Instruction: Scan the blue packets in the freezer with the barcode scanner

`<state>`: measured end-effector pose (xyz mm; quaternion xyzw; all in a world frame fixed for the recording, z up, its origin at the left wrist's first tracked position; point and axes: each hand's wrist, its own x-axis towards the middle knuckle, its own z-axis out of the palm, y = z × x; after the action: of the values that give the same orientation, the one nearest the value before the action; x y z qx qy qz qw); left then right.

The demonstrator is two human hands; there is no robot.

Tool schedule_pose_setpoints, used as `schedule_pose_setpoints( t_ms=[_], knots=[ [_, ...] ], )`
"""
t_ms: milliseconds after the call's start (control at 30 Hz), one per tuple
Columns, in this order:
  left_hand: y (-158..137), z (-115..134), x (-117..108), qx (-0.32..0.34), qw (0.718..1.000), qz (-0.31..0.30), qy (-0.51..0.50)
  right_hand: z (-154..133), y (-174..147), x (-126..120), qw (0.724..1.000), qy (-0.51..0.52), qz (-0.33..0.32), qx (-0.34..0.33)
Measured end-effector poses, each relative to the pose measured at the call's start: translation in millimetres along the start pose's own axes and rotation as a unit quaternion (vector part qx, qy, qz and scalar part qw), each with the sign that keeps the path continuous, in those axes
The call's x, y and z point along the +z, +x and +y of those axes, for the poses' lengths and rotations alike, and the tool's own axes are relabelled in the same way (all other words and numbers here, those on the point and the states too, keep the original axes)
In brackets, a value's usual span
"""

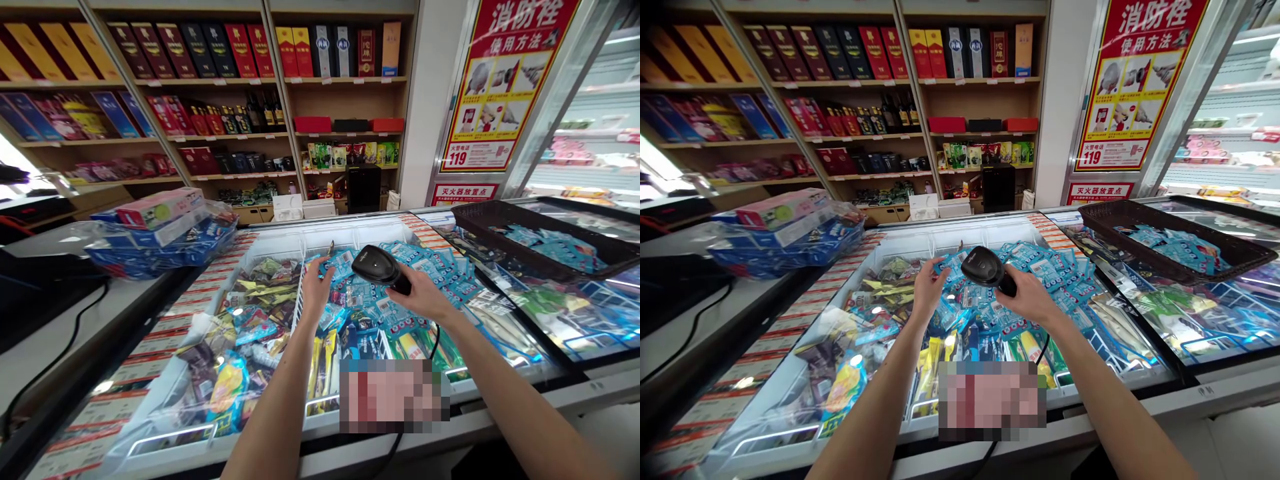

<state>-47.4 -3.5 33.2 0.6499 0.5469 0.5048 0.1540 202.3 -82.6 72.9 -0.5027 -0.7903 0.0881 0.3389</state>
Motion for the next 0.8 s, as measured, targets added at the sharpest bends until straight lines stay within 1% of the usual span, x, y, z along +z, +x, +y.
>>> schedule_pose_setpoints(
  t_ms=[67,200,367,433,600,700,800],
  knots=[
    [0.0,0.0,-1.6,0.005,1.0,0.01,0.01,0.6,-2.9,6.3,0.999,-0.038,0.019,0.001],
    [0.3,-1.4,-2.3,0.005,0.999,0.031,0.036,7.0,-10.3,16.4,0.989,-0.146,0.003,-0.037],
    [-1.4,-0.3,-1.3,0.029,0.998,-0.009,0.049,16.0,-8.4,17.0,0.965,-0.247,-0.006,-0.086],
    [-2.0,1.1,-1.1,0.035,0.998,-0.016,0.048,19.0,-4.2,16.6,0.956,-0.275,-0.005,-0.099],
    [-2.0,0.4,1.6,0.016,0.999,-0.009,0.043,23.4,5.4,16.6,0.943,-0.306,-0.036,-0.127],
    [-2.3,-3.2,4.0,0.0,0.999,0.006,0.046,22.4,11.0,14.2,0.941,-0.312,-0.062,-0.118],
    [-2.6,-6.0,4.7,0.0,0.999,0.003,0.049,20.1,15.5,12.7,0.942,-0.308,-0.084,-0.103]
  ],
)
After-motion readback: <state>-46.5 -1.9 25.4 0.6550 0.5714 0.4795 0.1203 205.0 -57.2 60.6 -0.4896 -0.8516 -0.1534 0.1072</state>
